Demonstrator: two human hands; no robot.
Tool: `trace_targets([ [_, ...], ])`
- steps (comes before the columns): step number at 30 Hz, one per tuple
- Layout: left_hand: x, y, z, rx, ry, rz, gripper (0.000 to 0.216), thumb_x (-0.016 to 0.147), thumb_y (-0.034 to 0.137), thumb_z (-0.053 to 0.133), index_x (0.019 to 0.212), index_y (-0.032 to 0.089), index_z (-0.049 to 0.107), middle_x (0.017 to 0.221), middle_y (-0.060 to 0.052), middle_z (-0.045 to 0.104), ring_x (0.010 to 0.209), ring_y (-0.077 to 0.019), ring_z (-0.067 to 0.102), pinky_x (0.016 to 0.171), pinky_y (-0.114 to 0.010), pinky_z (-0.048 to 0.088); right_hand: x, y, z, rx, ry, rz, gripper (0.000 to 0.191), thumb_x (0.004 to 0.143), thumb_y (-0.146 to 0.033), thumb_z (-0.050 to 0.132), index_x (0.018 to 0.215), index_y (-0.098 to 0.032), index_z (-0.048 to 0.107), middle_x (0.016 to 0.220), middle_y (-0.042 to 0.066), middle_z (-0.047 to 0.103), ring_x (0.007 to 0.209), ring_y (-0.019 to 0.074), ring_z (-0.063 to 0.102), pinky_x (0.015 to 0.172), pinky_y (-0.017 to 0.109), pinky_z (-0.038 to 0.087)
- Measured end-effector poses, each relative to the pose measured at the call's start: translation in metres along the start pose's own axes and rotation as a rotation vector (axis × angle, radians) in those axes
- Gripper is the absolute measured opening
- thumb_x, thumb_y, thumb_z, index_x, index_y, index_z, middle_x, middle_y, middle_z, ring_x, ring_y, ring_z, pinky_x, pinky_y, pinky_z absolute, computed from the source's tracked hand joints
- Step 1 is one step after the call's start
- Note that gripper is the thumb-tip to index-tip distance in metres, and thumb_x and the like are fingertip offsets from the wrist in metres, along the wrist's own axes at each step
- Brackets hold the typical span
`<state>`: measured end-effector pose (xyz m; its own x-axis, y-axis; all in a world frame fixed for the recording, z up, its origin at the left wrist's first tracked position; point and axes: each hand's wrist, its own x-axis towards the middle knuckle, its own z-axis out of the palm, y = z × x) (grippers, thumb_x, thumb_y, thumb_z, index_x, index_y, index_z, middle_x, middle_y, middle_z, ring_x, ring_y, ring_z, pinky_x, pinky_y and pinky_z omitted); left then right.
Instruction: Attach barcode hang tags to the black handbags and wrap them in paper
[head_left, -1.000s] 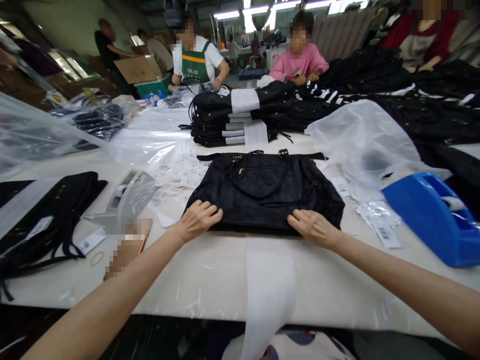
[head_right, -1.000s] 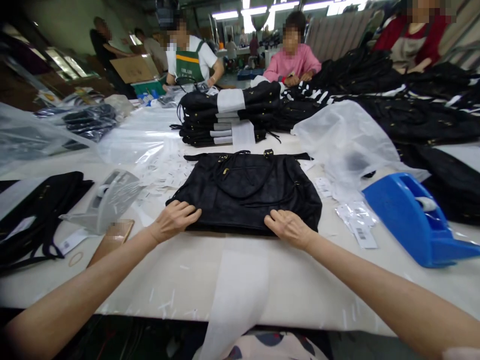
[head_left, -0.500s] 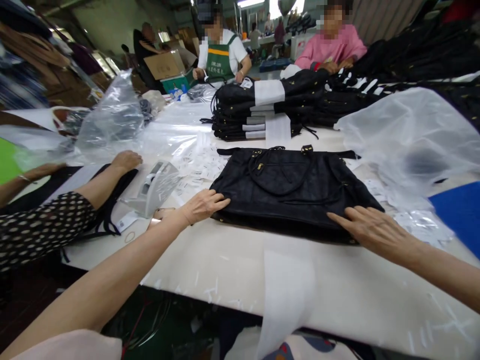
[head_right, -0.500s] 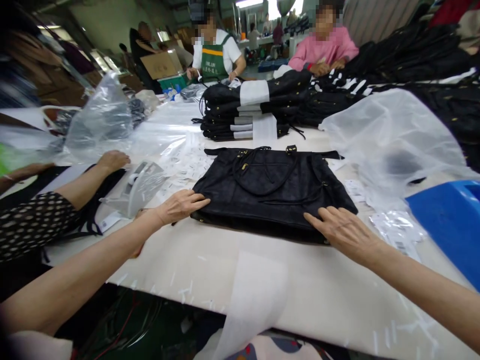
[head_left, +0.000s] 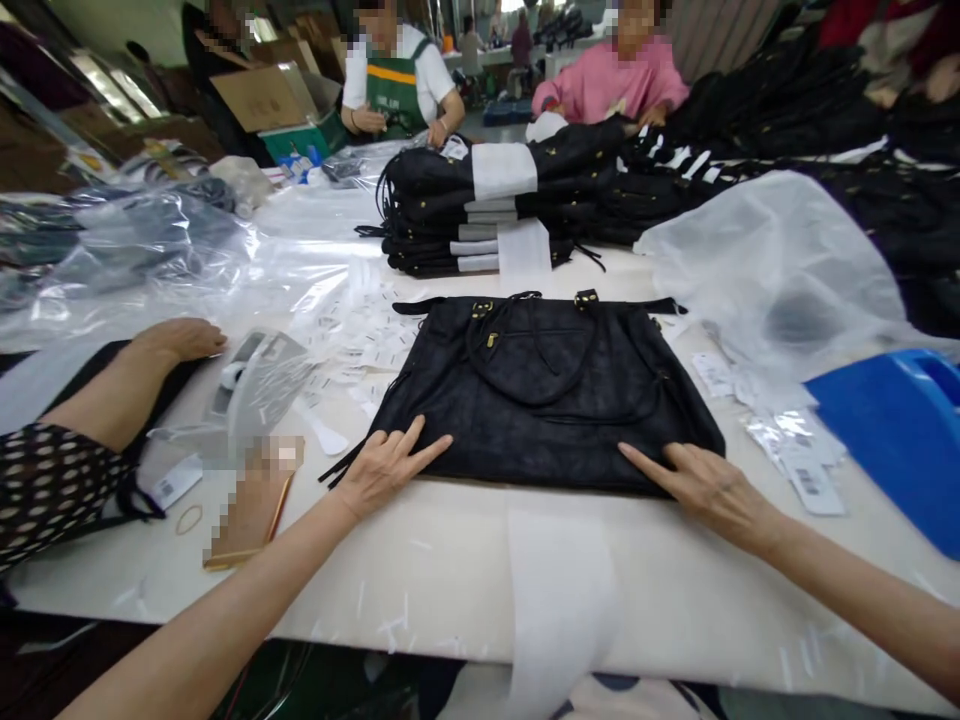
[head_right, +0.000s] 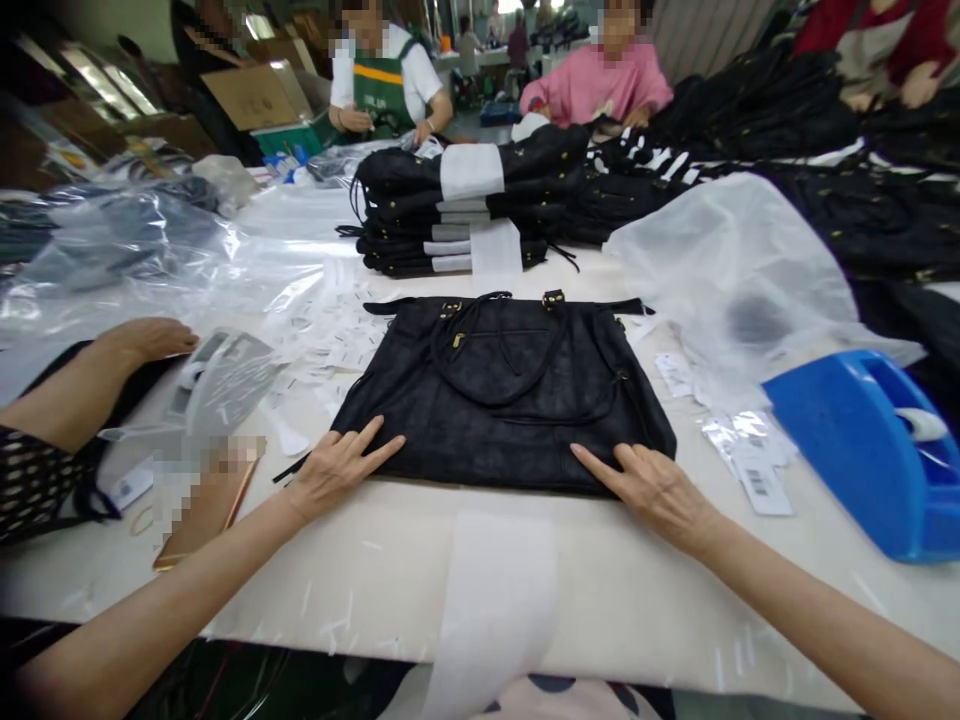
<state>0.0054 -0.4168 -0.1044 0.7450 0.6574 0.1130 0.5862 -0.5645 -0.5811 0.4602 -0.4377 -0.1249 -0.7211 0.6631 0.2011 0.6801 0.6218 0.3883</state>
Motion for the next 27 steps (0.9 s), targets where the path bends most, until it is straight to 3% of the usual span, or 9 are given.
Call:
trace_targets([
  [3,0.007,-0.001,-0.011,-0.001,-0.105,0.060,0.068,0.083,0.003,0.034,0.139,0.034,0.010,0.125,-0.017,0.049,0.068,-0.0150,0.054,0.063,-0.030,0.039,0.002,0.005,-0.001,0.061,-0.051,-0.041,0.069,0.078,0.002,0.033,0.141,-0.021,0.016,0.077,0.003,0.050,0.060,0.0126,0.049,0.059,0.026,0.042],
  [5,0.012,-0.005,-0.022,-0.007,-0.174,0.094,0.072,0.082,0.002,0.035,0.139,0.035,0.006,0.125,-0.016,0.049,0.069,-0.0151,0.053,0.064,-0.030,0.039,0.006,0.012,-0.008,0.125,-0.079,-0.078,0.072,0.074,0.005,0.033,0.140,-0.020,0.019,0.094,0.008,0.054,0.068,0.0128,0.053,0.064,0.026,0.045],
  [10,0.021,-0.009,-0.043,-0.108,-0.282,0.119,0.080,0.075,-0.001,0.038,0.139,0.034,0.006,0.131,-0.015,0.042,0.080,-0.0176,0.053,0.070,-0.032,0.038,0.010,0.017,-0.031,0.225,-0.143,-0.128,0.075,0.069,-0.002,0.040,0.140,-0.014,0.019,0.119,0.014,0.049,0.091,0.0175,0.054,0.078,0.030,0.045],
  [15,0.028,0.009,-0.050,-0.263,-0.321,0.161,0.060,0.071,0.007,0.041,0.131,0.008,0.036,0.132,-0.019,0.039,0.095,-0.0224,0.049,0.080,-0.035,0.038,0.019,-0.015,-0.040,0.051,-0.096,-0.045,0.072,0.076,-0.018,0.042,0.141,-0.012,0.013,0.106,0.017,0.056,0.088,0.0241,0.055,0.072,0.038,0.042],
  [17,0.032,0.019,-0.050,-0.256,-0.308,0.120,0.054,0.076,0.013,0.039,0.128,0.001,0.037,0.128,-0.025,0.041,0.094,-0.0249,0.050,0.079,-0.036,0.038,0.022,-0.031,-0.034,-0.119,-0.077,-0.017,0.071,0.077,-0.014,0.039,0.142,-0.010,0.009,0.098,0.019,0.059,0.078,0.0244,0.056,0.064,0.036,0.040],
  [22,0.050,0.040,-0.049,-0.205,-0.267,0.085,0.069,0.077,0.015,0.040,0.140,0.018,0.012,0.127,-0.026,0.040,0.077,-0.0219,0.056,0.065,-0.034,0.040,0.024,-0.050,-0.013,-0.340,-0.004,0.015,0.067,0.078,-0.006,0.029,0.140,-0.003,0.006,0.090,0.022,0.062,0.056,0.0205,0.050,0.052,0.034,0.032],
  [24,0.060,0.043,-0.053,-0.225,-0.259,0.097,0.065,0.077,0.015,0.040,0.138,0.015,0.019,0.126,-0.025,0.041,0.074,-0.0204,0.055,0.063,-0.033,0.039,0.024,-0.045,-0.012,-0.335,0.009,-0.017,0.064,0.078,-0.006,0.031,0.139,-0.002,0.012,0.089,0.022,0.062,0.057,0.0199,0.051,0.052,0.033,0.031],
  [27,0.072,0.044,-0.059,-0.246,-0.207,0.174,0.050,0.077,0.013,0.037,0.127,0.004,0.038,0.117,-0.022,0.047,0.086,-0.0241,0.052,0.068,-0.036,0.039,0.027,-0.031,-0.020,-0.288,-0.056,-0.136,0.059,0.077,-0.004,0.035,0.135,-0.002,0.026,0.078,0.017,0.061,0.060,0.0192,0.053,0.049,0.028,0.029],
])
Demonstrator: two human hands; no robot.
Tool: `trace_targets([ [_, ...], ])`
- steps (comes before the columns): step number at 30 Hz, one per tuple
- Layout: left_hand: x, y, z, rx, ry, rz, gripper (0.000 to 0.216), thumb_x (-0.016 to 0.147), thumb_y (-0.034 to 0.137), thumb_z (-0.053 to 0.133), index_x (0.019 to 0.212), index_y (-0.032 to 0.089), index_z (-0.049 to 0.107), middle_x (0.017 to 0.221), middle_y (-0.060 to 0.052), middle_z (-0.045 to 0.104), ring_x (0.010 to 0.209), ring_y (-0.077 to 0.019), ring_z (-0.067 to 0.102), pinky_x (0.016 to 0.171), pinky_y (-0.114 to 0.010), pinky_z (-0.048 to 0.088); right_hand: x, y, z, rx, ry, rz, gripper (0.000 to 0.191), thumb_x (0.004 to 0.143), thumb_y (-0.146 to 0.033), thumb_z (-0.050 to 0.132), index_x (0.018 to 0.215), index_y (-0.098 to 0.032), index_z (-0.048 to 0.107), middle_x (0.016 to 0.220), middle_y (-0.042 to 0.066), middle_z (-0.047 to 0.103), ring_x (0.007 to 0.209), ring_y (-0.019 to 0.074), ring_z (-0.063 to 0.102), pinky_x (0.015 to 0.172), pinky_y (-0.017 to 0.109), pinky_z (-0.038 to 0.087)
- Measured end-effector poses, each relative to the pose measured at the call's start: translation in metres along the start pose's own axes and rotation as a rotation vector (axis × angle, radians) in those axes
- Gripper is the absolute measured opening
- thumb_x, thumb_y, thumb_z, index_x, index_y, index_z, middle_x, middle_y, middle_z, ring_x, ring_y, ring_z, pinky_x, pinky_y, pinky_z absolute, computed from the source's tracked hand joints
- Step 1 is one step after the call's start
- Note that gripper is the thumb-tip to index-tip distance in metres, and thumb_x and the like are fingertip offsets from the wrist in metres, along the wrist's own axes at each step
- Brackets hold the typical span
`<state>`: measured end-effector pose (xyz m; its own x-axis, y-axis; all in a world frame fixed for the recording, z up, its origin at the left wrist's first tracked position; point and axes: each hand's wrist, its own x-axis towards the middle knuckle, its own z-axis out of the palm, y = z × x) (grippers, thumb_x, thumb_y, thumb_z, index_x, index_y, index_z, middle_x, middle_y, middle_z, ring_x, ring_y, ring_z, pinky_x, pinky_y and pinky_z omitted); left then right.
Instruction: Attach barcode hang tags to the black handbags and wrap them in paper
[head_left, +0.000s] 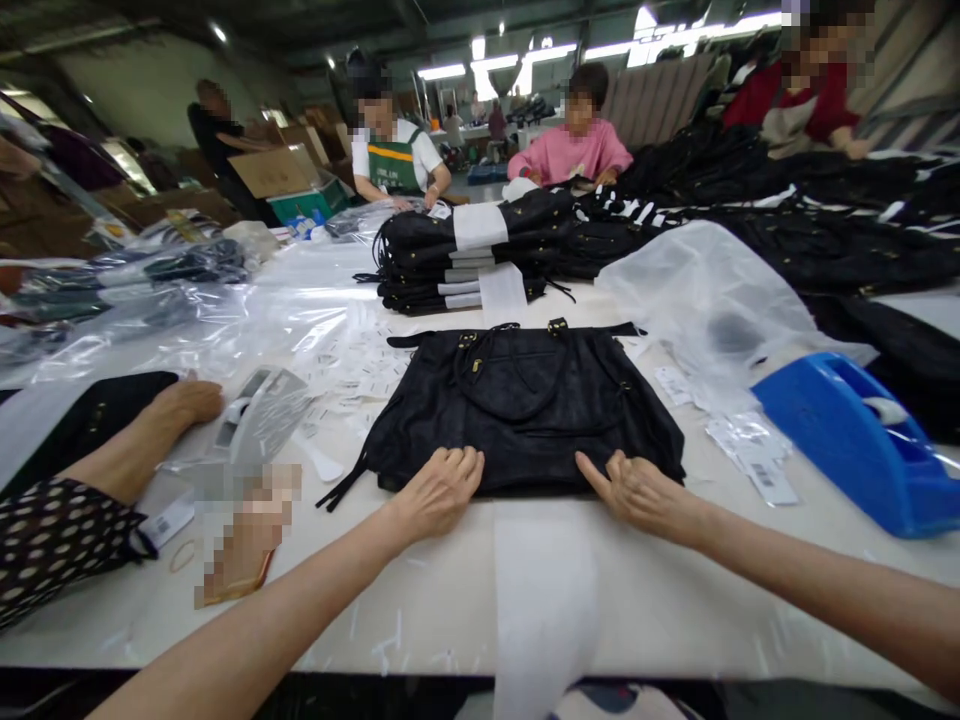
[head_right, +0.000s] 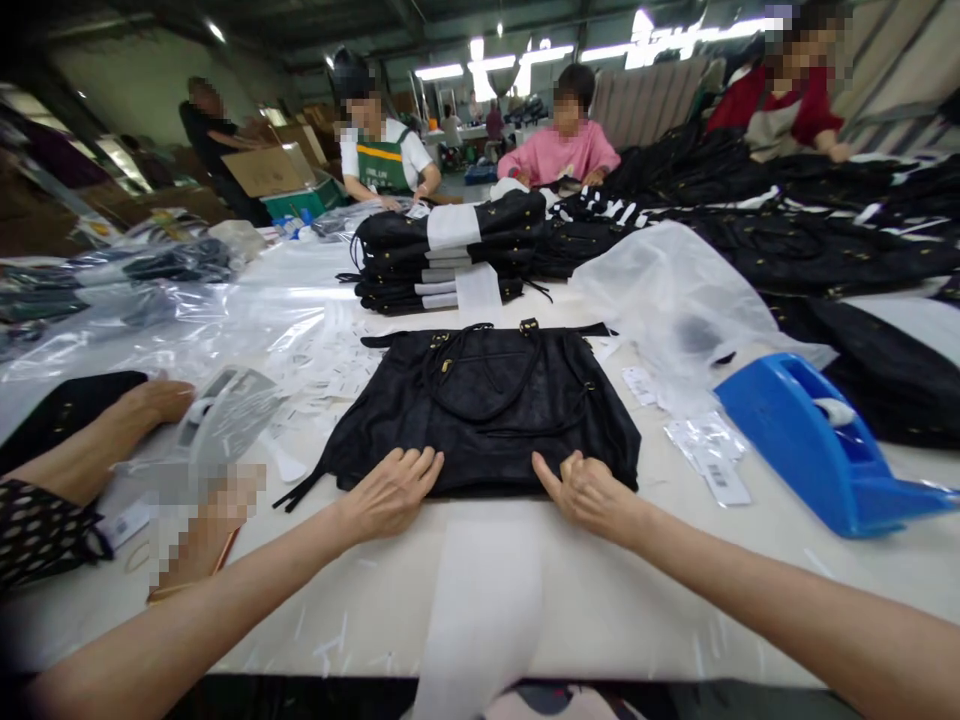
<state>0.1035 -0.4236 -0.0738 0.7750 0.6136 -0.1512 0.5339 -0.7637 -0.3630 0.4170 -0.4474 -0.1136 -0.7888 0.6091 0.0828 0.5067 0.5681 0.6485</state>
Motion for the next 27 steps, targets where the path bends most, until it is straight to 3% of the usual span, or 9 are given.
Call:
trace_targets([
  [4,0.010,0.004,-0.001,-0.021,0.030,0.009,0.050,0.078,0.019,0.039,0.124,-0.002,0.040,0.101,-0.020,0.052,0.085,-0.0262,0.050,0.067,-0.037,0.040,0.005,0.020,-0.006,0.113,-0.100,-0.078,0.053,0.078,-0.003,0.034,0.131,-0.003,0.032,0.061,0.007,0.054,0.050,0.0157,0.048,0.044,0.025,0.022],
  [8,0.021,0.016,0.009,0.022,0.075,-0.036,0.052,0.083,0.015,0.030,0.132,0.001,0.027,0.086,-0.016,0.054,0.072,-0.0233,0.053,0.057,-0.034,0.040,0.008,0.019,-0.009,0.204,-0.164,-0.059,0.053,0.079,-0.004,0.033,0.132,-0.003,0.030,0.062,0.008,0.054,0.051,0.0162,0.050,0.044,0.024,0.022],
  [11,0.030,0.018,0.011,0.069,0.058,-0.014,0.046,0.084,0.009,0.024,0.128,-0.001,0.034,0.087,-0.019,0.056,0.071,-0.0227,0.056,0.054,-0.031,0.041,0.013,0.013,-0.011,0.218,-0.200,0.028,0.052,0.079,-0.005,0.034,0.131,-0.004,0.031,0.065,0.010,0.055,0.055,0.0177,0.053,0.045,0.024,0.023],
  [14,0.035,0.011,-0.002,0.068,0.001,-0.013,0.046,0.083,0.007,0.023,0.127,-0.001,0.035,0.083,-0.019,0.058,0.068,-0.0228,0.058,0.050,-0.029,0.042,0.018,0.020,-0.015,0.238,-0.250,0.075,0.051,0.080,-0.004,0.032,0.131,-0.007,0.033,0.065,0.010,0.056,0.053,0.0171,0.054,0.044,0.023,0.022],
  [19,0.027,0.014,-0.022,0.122,0.073,-0.091,0.049,0.085,0.008,0.021,0.132,0.001,0.028,0.103,-0.029,0.055,0.072,-0.0244,0.060,0.052,-0.032,0.043,0.013,0.032,-0.025,0.208,-0.188,0.126,0.054,0.080,-0.005,0.034,0.134,-0.010,0.030,0.069,0.010,0.057,0.057,0.0175,0.055,0.046,0.025,0.023],
  [24,0.017,0.052,-0.001,0.173,-0.007,-0.077,0.050,0.081,0.003,0.025,0.130,0.005,0.033,0.110,-0.031,0.053,0.071,-0.0245,0.061,0.052,-0.034,0.043,0.001,0.002,-0.016,0.127,-0.179,0.077,0.053,0.079,-0.004,0.036,0.131,-0.013,0.036,0.075,0.013,0.060,0.065,0.0197,0.056,0.051,0.026,0.026],
  [27,0.017,0.056,0.004,0.135,0.019,-0.108,0.048,0.083,0.005,0.027,0.131,0.006,0.033,0.108,-0.027,0.055,0.074,-0.0231,0.059,0.055,-0.032,0.042,0.000,-0.008,-0.012,0.158,-0.171,0.103,0.052,0.081,-0.005,0.036,0.131,-0.015,0.037,0.072,0.011,0.059,0.064,0.0194,0.054,0.053,0.028,0.027],
])
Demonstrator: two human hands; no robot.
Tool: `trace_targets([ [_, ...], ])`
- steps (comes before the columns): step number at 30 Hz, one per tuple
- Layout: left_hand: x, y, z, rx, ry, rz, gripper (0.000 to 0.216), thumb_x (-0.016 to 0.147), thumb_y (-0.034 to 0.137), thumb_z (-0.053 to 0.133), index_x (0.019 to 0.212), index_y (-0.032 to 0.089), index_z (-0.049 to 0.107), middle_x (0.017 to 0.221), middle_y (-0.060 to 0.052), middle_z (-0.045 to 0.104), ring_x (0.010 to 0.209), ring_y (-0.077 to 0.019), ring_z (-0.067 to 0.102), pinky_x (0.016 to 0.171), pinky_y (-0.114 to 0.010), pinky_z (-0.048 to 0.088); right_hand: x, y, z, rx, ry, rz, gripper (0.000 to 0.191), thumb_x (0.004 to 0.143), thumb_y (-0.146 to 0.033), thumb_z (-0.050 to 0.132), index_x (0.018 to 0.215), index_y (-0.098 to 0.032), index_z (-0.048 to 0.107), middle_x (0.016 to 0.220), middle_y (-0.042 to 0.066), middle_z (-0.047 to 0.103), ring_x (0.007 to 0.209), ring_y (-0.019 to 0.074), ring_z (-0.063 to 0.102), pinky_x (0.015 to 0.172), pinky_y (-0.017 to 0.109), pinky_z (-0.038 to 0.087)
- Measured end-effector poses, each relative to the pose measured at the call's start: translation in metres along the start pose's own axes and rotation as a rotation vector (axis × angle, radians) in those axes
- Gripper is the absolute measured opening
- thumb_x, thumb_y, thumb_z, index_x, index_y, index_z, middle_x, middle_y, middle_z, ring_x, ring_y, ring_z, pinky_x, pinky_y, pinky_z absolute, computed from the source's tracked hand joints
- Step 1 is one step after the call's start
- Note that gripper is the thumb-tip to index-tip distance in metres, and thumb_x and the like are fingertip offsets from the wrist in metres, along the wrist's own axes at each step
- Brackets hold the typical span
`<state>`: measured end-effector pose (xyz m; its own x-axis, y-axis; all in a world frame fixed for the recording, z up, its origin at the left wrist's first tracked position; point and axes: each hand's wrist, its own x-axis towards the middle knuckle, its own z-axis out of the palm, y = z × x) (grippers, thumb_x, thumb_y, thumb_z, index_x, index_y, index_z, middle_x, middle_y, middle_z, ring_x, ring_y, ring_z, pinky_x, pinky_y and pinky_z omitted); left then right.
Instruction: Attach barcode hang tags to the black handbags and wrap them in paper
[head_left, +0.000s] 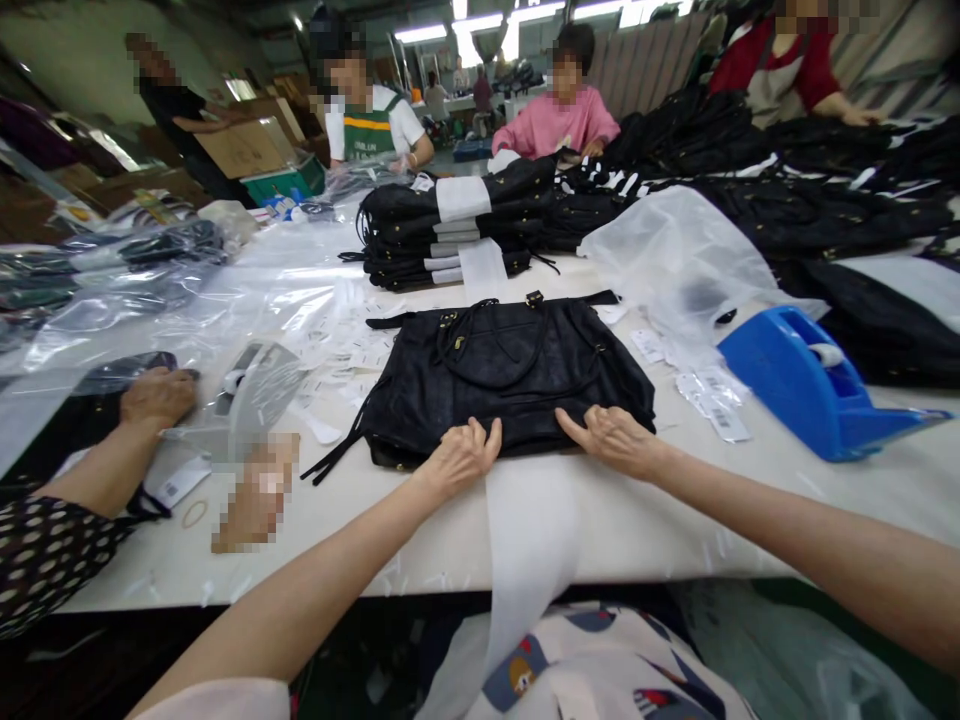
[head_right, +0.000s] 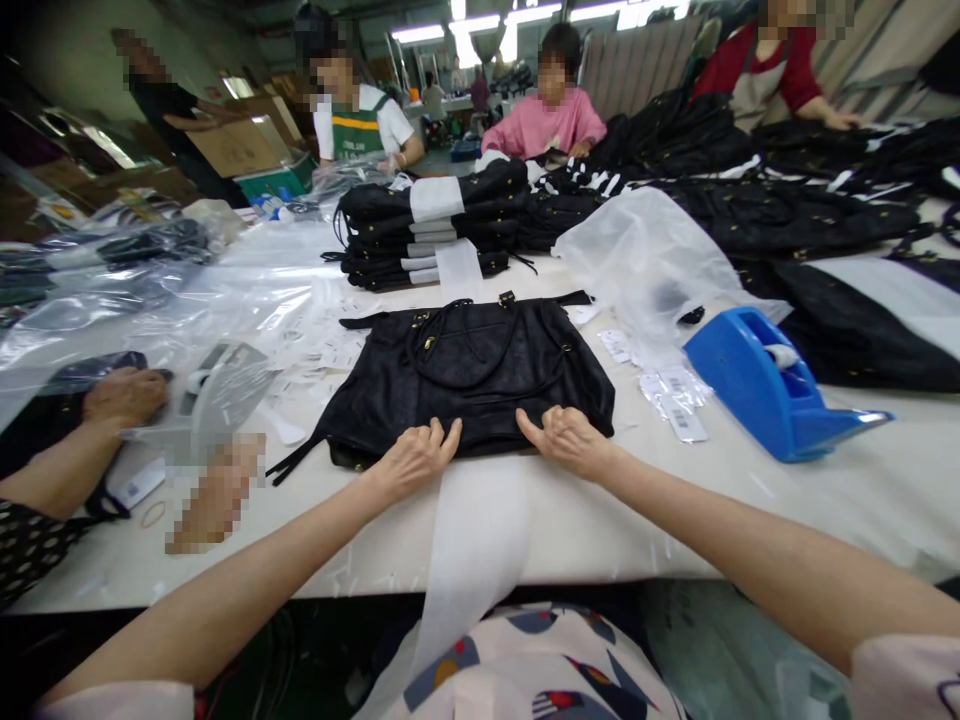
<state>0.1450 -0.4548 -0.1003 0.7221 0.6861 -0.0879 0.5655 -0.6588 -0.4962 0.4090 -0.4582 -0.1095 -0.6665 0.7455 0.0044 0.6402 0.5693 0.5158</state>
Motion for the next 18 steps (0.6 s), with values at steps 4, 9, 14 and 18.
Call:
trace_targets([
  [4,0.001,-0.017,-0.008,-0.068,0.074,-0.019,0.051,0.086,0.012,0.028,0.136,0.008,0.023,0.097,-0.018,0.057,0.072,-0.0200,0.056,0.057,-0.031,0.040,0.002,0.001,-0.009,0.088,0.091,0.125,0.049,0.081,-0.012,0.039,0.130,-0.009,0.038,0.087,0.015,0.060,0.073,0.0217,0.053,0.060,0.032,0.033],
  [9,-0.004,-0.032,-0.009,-0.115,0.166,-0.030,0.062,0.083,0.031,0.042,0.137,0.010,0.019,0.111,-0.020,0.052,0.078,-0.0223,0.056,0.062,-0.033,0.042,0.006,-0.003,-0.015,0.210,0.401,0.063,0.055,0.080,-0.012,0.045,0.133,-0.017,0.033,0.133,0.017,0.039,0.116,0.0301,0.039,0.088,0.047,0.033],
  [14,-0.015,-0.021,0.005,-0.034,0.474,0.082,0.038,0.087,0.021,0.039,0.125,0.025,0.038,0.133,-0.014,0.039,0.118,-0.0259,0.042,0.089,-0.045,0.037,0.011,-0.009,-0.007,0.211,0.575,-0.032,0.036,0.084,-0.012,0.045,0.119,-0.021,0.049,0.130,0.012,0.045,0.123,0.0273,0.033,0.096,0.054,0.027],
  [18,-0.022,-0.004,0.016,-0.037,0.520,0.135,0.036,0.087,0.014,0.038,0.121,0.019,0.044,0.130,-0.011,0.045,0.121,-0.0224,0.037,0.098,-0.046,0.030,0.015,-0.008,-0.004,0.221,0.551,-0.024,0.033,0.084,-0.013,0.046,0.116,-0.019,0.051,0.132,0.014,0.043,0.123,0.0282,0.033,0.096,0.055,0.028],
])
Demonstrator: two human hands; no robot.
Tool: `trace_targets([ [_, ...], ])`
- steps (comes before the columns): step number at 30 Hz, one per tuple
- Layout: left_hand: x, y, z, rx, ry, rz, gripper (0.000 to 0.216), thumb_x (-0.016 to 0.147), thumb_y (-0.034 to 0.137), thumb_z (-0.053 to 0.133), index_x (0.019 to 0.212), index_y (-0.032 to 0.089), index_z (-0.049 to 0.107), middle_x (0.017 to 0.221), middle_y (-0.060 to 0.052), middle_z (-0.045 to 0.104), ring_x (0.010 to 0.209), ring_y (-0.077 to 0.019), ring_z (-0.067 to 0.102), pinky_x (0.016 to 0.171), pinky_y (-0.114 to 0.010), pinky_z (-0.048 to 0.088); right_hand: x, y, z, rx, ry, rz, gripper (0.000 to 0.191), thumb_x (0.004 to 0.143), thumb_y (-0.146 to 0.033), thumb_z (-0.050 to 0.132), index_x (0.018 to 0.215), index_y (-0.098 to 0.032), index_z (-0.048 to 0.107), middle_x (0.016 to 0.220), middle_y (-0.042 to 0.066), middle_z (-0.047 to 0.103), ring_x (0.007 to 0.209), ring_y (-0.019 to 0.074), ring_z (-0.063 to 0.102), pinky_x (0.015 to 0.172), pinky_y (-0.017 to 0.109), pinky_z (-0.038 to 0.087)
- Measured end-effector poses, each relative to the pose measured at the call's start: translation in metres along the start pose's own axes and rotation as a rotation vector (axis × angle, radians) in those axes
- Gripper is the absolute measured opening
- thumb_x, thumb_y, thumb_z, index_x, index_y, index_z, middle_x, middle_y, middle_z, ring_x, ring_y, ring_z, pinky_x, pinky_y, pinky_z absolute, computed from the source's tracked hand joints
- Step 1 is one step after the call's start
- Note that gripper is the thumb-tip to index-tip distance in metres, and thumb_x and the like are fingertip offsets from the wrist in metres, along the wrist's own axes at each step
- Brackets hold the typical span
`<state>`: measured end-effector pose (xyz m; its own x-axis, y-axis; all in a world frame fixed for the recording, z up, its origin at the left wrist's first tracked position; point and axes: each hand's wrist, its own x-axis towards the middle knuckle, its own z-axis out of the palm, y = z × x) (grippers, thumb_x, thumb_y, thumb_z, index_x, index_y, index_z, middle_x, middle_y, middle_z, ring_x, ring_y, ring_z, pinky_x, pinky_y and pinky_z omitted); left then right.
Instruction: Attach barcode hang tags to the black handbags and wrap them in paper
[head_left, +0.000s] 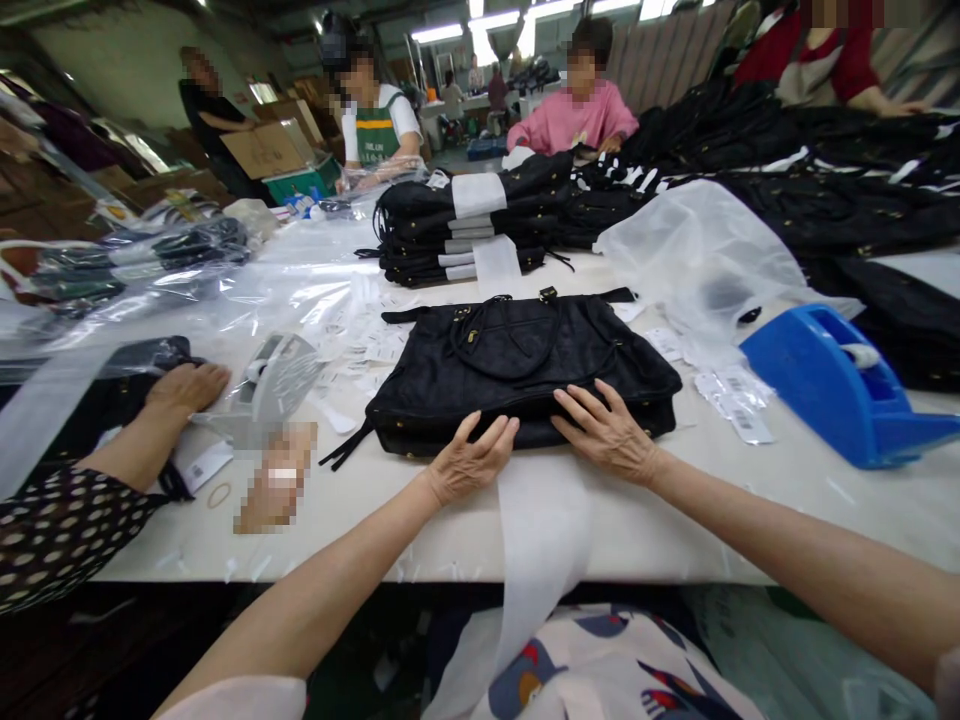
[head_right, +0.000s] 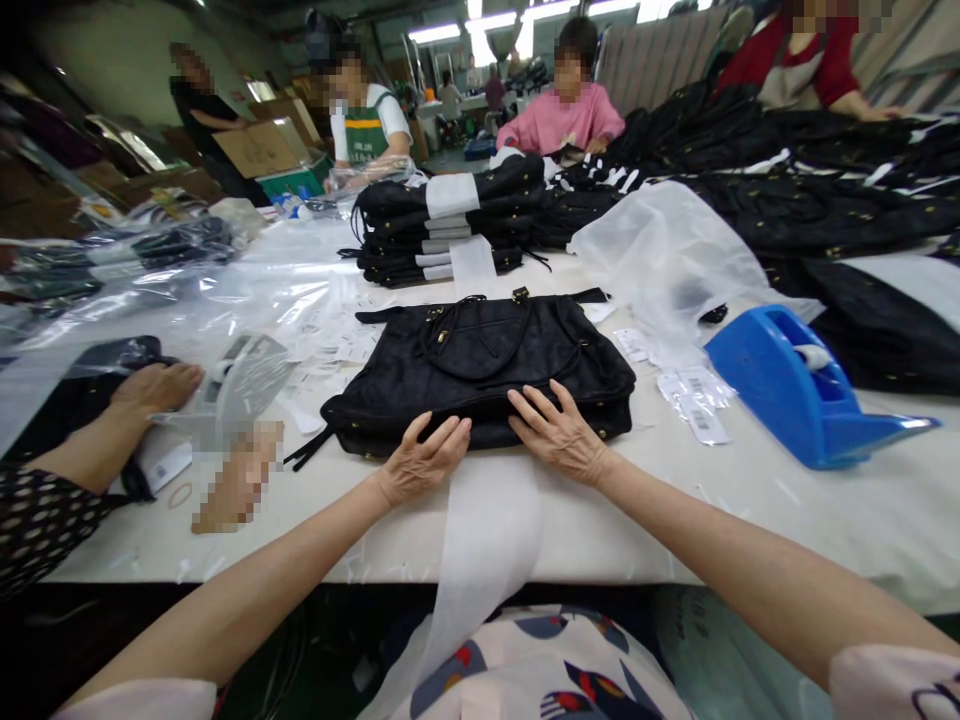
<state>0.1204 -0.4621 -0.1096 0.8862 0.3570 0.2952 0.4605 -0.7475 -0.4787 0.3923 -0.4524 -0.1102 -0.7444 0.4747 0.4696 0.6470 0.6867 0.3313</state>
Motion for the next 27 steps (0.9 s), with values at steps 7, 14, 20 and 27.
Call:
trace_targets([
  [7,0.007,-0.002,0.012,-0.085,-0.123,0.134,0.035,0.088,0.015,0.034,0.123,0.018,0.040,0.107,-0.011,0.057,0.098,-0.0202,0.054,0.074,-0.035,0.043,0.009,0.001,-0.009,0.145,-0.130,0.065,0.037,0.077,-0.020,0.053,0.114,-0.015,0.054,0.136,0.018,0.036,0.120,0.0307,0.036,0.096,0.053,0.026],
  [14,0.010,-0.006,0.011,-0.151,-0.093,0.067,0.035,0.090,0.018,0.033,0.124,0.016,0.039,0.106,-0.015,0.058,0.097,-0.0226,0.056,0.065,-0.034,0.045,0.062,0.021,-0.022,0.360,-0.323,0.274,0.072,0.073,-0.035,0.059,0.135,-0.012,0.029,0.119,0.015,0.052,0.105,0.0248,0.051,0.080,0.034,0.040],
  [20,0.008,-0.004,0.010,-0.133,-0.102,-0.010,0.034,0.090,0.016,0.033,0.122,0.015,0.043,0.113,-0.017,0.056,0.103,-0.0247,0.054,0.066,-0.034,0.045,0.111,0.031,0.001,0.339,-0.773,0.223,0.044,0.061,-0.044,0.069,0.096,-0.019,0.061,0.086,0.006,0.065,0.082,0.0225,0.061,0.063,0.026,0.041],
  [27,0.015,-0.019,-0.018,-0.143,-0.045,-0.190,0.044,0.085,0.019,0.046,0.128,0.022,0.038,0.126,-0.011,0.047,0.118,-0.0256,0.041,0.093,-0.044,0.035,0.113,0.039,0.008,0.312,-0.725,0.192,0.036,0.066,-0.039,0.066,0.095,-0.019,0.061,0.087,0.007,0.066,0.085,0.0231,0.061,0.063,0.026,0.040],
])
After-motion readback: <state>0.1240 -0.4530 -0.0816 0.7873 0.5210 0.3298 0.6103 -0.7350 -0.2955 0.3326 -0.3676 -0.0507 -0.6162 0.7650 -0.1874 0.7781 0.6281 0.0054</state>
